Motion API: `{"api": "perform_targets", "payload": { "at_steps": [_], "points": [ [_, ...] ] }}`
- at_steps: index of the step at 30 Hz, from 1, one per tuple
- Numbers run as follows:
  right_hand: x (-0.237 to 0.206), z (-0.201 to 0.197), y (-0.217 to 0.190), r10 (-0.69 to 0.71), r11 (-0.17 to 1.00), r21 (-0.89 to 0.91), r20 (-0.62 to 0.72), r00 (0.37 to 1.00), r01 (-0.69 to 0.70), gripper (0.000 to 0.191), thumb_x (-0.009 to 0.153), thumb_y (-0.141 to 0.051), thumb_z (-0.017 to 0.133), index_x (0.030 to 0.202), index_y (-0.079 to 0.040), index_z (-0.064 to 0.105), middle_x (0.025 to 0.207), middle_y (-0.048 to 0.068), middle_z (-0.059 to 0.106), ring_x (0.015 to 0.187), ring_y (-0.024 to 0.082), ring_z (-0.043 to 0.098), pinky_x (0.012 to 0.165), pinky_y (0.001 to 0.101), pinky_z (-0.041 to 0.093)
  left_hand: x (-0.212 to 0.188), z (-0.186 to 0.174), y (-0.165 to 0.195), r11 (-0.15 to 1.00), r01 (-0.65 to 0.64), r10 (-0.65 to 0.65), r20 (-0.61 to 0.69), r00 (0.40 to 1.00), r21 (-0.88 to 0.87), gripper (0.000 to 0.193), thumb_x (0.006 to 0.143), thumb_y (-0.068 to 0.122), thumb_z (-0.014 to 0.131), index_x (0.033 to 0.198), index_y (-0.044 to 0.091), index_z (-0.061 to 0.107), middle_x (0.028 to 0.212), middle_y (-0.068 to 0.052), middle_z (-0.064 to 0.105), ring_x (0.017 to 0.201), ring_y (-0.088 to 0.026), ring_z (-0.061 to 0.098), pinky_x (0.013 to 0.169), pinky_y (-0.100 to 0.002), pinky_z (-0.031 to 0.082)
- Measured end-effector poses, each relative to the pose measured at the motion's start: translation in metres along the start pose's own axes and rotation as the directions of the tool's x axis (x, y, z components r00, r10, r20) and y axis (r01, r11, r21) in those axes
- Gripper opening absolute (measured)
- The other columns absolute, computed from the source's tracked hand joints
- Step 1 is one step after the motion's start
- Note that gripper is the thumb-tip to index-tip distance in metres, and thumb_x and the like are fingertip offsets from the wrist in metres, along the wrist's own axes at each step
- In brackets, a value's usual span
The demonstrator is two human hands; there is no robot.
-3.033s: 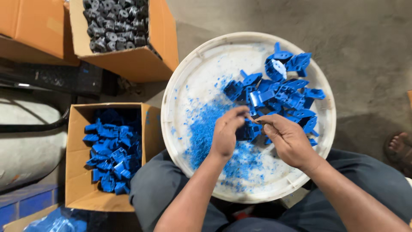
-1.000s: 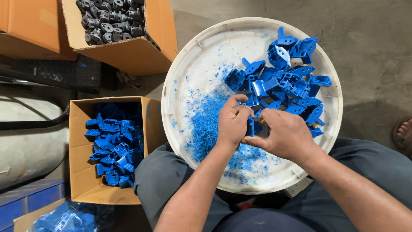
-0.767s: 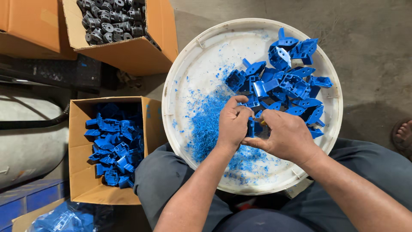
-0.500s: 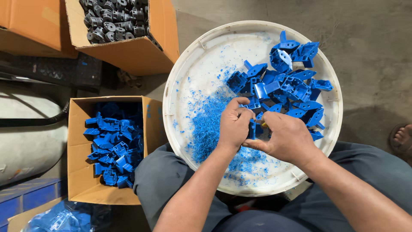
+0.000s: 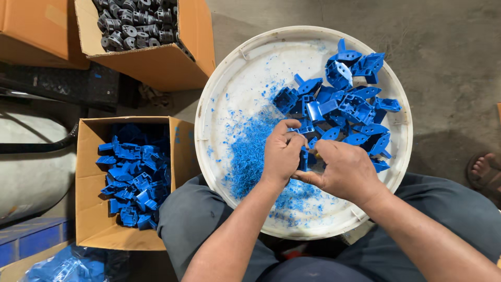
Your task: The person uses a small yellow tool to scrape and clean excess material from blue plastic parts, one at a time, over a white plastic lid.
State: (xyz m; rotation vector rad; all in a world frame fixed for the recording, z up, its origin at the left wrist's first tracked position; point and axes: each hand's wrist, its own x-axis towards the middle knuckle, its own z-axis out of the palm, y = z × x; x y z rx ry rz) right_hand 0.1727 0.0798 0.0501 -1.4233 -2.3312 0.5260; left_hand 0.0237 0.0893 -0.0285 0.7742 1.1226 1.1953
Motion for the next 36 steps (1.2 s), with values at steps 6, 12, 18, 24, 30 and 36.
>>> {"api": "perform_targets", "payload": {
  "at_steps": [6,12,18,24,30,36],
  "points": [
    [-0.001,0.0,-0.003,0.037,0.999,-0.031,0.04,0.999,-0.036,0.061,0.068,-0.064,0.08,0.071,-0.006,0.061,0.064,0.013,0.065,0.061,0.037,0.065,0.054,0.0462,0.051,0.0,0.0,-0.003,0.999,0.01,-0.01,0.01,1.0,-0.039,0.024,0.091,0.0,0.057,0.115,-0.002,0.058,0.074,-0.007,0.069,0.067,-0.008,0.061,0.062,-0.024,0.047],
    [-0.003,0.003,-0.001,0.075,0.997,0.007,0.063,0.995,-0.076,0.059,0.069,-0.062,0.08,0.072,-0.006,0.063,0.065,0.014,0.067,0.062,0.037,0.066,0.054,0.047,0.051,0.0,0.0,-0.001,0.998,0.014,-0.014,0.002,1.0,-0.06,0.025,0.09,-0.001,0.058,0.115,-0.001,0.058,0.073,-0.007,0.069,0.067,-0.008,0.061,0.064,-0.024,0.048],
    [-0.013,0.01,0.0,0.115,0.992,0.034,0.168,0.979,-0.122,0.051,0.081,-0.059,0.076,0.071,-0.01,0.064,0.067,0.012,0.067,0.064,0.034,0.066,0.058,0.0443,0.05,-0.003,0.001,-0.002,0.997,-0.012,0.015,-0.042,0.999,0.07,0.026,0.088,0.0,0.06,0.114,-0.003,0.06,0.074,-0.007,0.07,0.068,-0.009,0.063,0.063,-0.025,0.049],
    [-0.011,0.002,0.0,0.066,0.995,0.068,0.004,0.998,-0.066,0.06,0.068,-0.061,0.082,0.08,-0.006,0.064,0.069,0.011,0.064,0.061,0.032,0.064,0.057,0.0415,0.051,-0.002,0.003,0.002,0.994,0.019,-0.02,-0.003,1.0,-0.107,0.03,0.088,0.001,0.058,0.117,-0.003,0.058,0.077,-0.007,0.07,0.069,-0.009,0.062,0.065,-0.024,0.048],
    [-0.007,-0.001,0.001,-0.011,0.999,0.031,-0.022,1.0,0.012,0.064,0.069,-0.064,0.081,0.086,-0.005,0.063,0.074,0.01,0.065,0.067,0.031,0.066,0.06,0.0409,0.053,-0.002,0.004,0.001,0.995,0.042,-0.042,0.002,0.999,-0.086,0.03,0.088,0.0,0.059,0.118,-0.003,0.058,0.077,-0.007,0.07,0.071,-0.009,0.062,0.067,-0.023,0.049],
    [-0.006,0.002,0.003,0.014,1.0,0.001,0.021,1.0,-0.014,0.064,0.07,-0.065,0.079,0.084,-0.006,0.064,0.073,0.01,0.065,0.066,0.032,0.066,0.059,0.0422,0.052,0.0,0.005,0.001,0.992,0.059,-0.06,-0.003,0.998,-0.11,0.03,0.088,0.0,0.059,0.118,-0.003,0.058,0.077,-0.007,0.07,0.069,-0.009,0.061,0.064,-0.023,0.048]
  ]
}}
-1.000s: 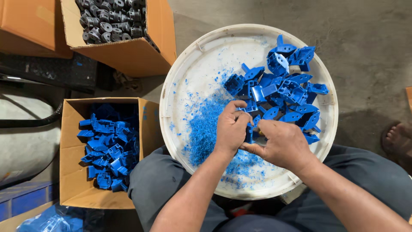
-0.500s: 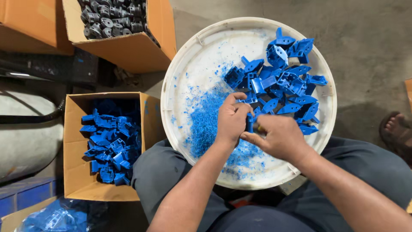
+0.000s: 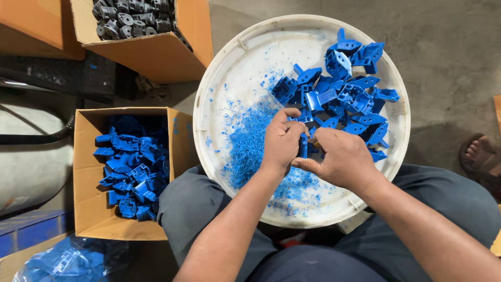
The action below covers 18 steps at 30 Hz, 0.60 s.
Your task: The person uses a small yellow tool to scrape and clean excess material from blue plastic parts, one at a time, over a white plastic lid.
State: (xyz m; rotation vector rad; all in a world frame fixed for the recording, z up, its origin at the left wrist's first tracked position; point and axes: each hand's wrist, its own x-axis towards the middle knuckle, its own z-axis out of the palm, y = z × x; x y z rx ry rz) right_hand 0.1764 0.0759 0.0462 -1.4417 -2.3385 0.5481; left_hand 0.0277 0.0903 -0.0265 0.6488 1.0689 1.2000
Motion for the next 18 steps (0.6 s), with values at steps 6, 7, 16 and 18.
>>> {"api": "perform_targets", "payload": {
  "at_steps": [6,7,16,18],
  "points": [
    [-0.0009,0.001,0.0006,-0.045,0.999,-0.011,-0.02,0.999,0.045,0.061,0.071,-0.064,0.079,0.08,-0.006,0.063,0.072,0.011,0.065,0.068,0.034,0.066,0.059,0.0443,0.051,-0.0029,0.0009,0.0021,0.999,-0.002,0.002,-0.013,1.0,0.036,0.03,0.087,0.0,0.059,0.117,-0.003,0.059,0.077,-0.007,0.069,0.069,-0.009,0.062,0.064,-0.024,0.049],
    [-0.0015,0.001,0.0005,-0.049,0.999,-0.014,-0.025,0.998,0.049,0.061,0.072,-0.064,0.078,0.078,-0.006,0.062,0.071,0.011,0.065,0.067,0.034,0.066,0.059,0.0446,0.051,-0.0034,0.0009,0.0024,0.999,-0.005,0.005,-0.008,1.0,0.038,0.029,0.087,0.001,0.058,0.117,-0.003,0.059,0.076,-0.007,0.069,0.068,-0.009,0.062,0.065,-0.024,0.049],
    [-0.0049,0.0056,-0.0016,-0.04,0.998,-0.04,0.024,0.999,0.041,0.054,0.081,-0.061,0.074,0.067,-0.01,0.062,0.062,0.009,0.062,0.06,0.033,0.064,0.054,0.0447,0.048,-0.0034,0.0008,0.0055,1.0,-0.012,0.012,-0.004,1.0,-0.004,0.028,0.089,0.0,0.058,0.116,-0.003,0.057,0.075,-0.008,0.068,0.065,-0.009,0.061,0.061,-0.024,0.049],
    [-0.0052,0.0059,-0.0021,-0.048,0.998,-0.041,-0.007,0.999,0.048,0.057,0.08,-0.063,0.073,0.065,-0.009,0.059,0.061,0.009,0.061,0.059,0.032,0.063,0.053,0.0442,0.048,-0.0039,0.0011,0.0059,1.0,-0.008,0.008,-0.005,1.0,-0.01,0.028,0.089,0.0,0.058,0.117,-0.003,0.057,0.075,-0.008,0.068,0.065,-0.009,0.06,0.06,-0.024,0.048]
  ]
}}
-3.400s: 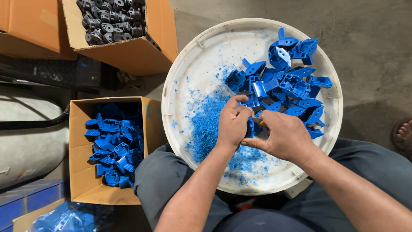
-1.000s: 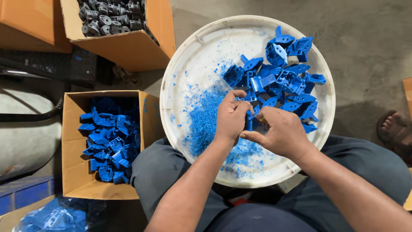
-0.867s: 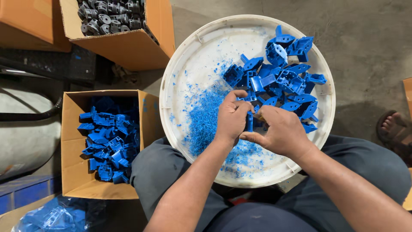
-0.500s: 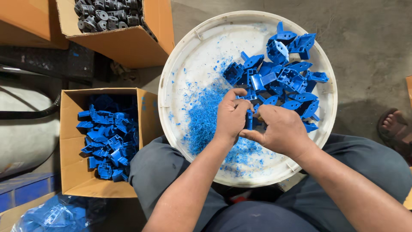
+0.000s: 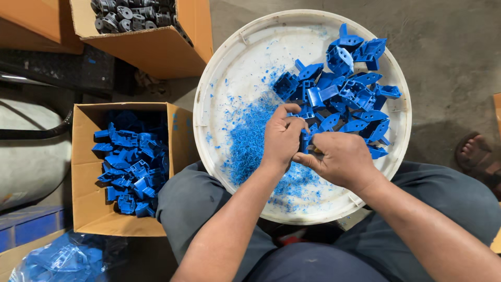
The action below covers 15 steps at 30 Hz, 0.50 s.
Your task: The person uses a small yellow tool to scrape and clean excess material from blue plastic parts, one at a time, over a white plastic lid.
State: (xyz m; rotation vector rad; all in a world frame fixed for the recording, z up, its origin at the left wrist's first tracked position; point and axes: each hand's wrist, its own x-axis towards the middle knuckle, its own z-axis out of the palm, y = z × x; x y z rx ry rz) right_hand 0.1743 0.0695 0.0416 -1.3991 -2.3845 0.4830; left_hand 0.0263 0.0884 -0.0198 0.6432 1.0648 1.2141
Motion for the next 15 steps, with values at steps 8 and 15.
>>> {"api": "perform_targets", "payload": {
  "at_steps": [8,15],
  "points": [
    [0.0016,-0.0001,0.0008,-0.021,0.999,-0.036,-0.054,0.998,0.019,0.063,0.076,-0.066,0.073,0.065,-0.007,0.055,0.061,0.011,0.058,0.057,0.033,0.061,0.051,0.0434,0.047,0.0009,-0.0009,-0.0025,0.999,-0.038,0.038,0.0,0.999,0.023,0.027,0.09,0.0,0.058,0.117,-0.003,0.057,0.075,-0.008,0.068,0.066,-0.008,0.059,0.059,-0.023,0.046],
    [-0.0007,0.0014,0.0014,-0.001,1.0,-0.002,-0.038,0.999,0.001,0.058,0.079,-0.065,0.072,0.066,-0.009,0.061,0.063,0.009,0.062,0.059,0.031,0.064,0.053,0.043,0.048,0.0005,-0.0009,-0.0031,0.999,-0.036,0.036,0.001,0.999,-0.017,0.026,0.091,0.0,0.057,0.117,-0.003,0.055,0.075,-0.008,0.068,0.065,-0.008,0.06,0.059,-0.023,0.047]
  ]
}}
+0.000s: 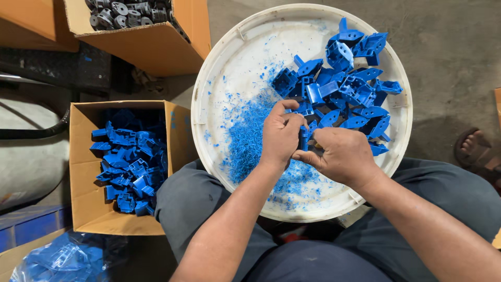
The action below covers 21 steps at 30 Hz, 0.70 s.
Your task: The person uses a small yellow tool to scrape and clean excess material from blue plastic parts, one at a time, over a white plastic lid.
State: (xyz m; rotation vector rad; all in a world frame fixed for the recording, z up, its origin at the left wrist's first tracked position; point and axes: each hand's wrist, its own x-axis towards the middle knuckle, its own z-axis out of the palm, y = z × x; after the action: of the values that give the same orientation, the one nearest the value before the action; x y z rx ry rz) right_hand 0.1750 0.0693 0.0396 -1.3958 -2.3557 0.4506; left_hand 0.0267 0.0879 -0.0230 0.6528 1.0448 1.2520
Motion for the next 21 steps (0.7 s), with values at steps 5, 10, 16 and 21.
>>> {"api": "perform_targets", "payload": {
  "at_steps": [5,10,16,21],
  "points": [
    [-0.001,0.0,-0.001,0.008,1.0,-0.015,0.014,1.0,-0.008,0.057,0.079,-0.065,0.07,0.065,-0.011,0.062,0.061,0.007,0.062,0.058,0.03,0.063,0.052,0.0424,0.047,-0.002,0.002,0.004,1.0,0.006,-0.005,-0.006,1.0,0.007,0.027,0.09,0.0,0.057,0.117,-0.003,0.055,0.074,-0.008,0.067,0.064,-0.008,0.059,0.058,-0.023,0.047],
    [-0.002,0.003,-0.002,-0.005,0.999,-0.042,-0.003,1.0,0.005,0.06,0.081,-0.066,0.068,0.06,-0.01,0.057,0.057,0.008,0.058,0.054,0.03,0.061,0.049,0.0423,0.045,-0.003,0.001,0.006,0.999,0.006,-0.004,-0.023,1.0,0.049,0.026,0.091,0.001,0.058,0.116,-0.003,0.056,0.074,-0.007,0.067,0.064,-0.008,0.06,0.058,-0.023,0.048],
    [-0.005,0.009,0.0,-0.05,0.996,-0.077,-0.067,0.996,0.045,0.061,0.083,-0.062,0.069,0.057,-0.009,0.054,0.056,0.009,0.055,0.053,0.03,0.059,0.049,0.043,0.043,-0.001,0.001,0.001,0.999,-0.018,0.022,-0.084,0.996,0.049,0.027,0.09,0.002,0.06,0.116,-0.002,0.058,0.077,-0.007,0.069,0.067,-0.009,0.062,0.06,-0.024,0.048],
    [-0.002,0.007,0.014,0.245,0.881,0.395,0.086,0.966,-0.259,0.038,0.088,-0.042,0.072,0.078,-0.005,0.066,0.056,0.009,0.059,0.048,0.019,0.053,0.047,0.0338,0.042,0.002,-0.003,0.001,0.992,-0.071,0.085,-0.142,0.986,0.1,0.017,0.093,0.007,0.064,0.107,-0.001,0.065,0.085,-0.005,0.07,0.077,-0.009,0.063,0.069,-0.024,0.049]
  ]
}}
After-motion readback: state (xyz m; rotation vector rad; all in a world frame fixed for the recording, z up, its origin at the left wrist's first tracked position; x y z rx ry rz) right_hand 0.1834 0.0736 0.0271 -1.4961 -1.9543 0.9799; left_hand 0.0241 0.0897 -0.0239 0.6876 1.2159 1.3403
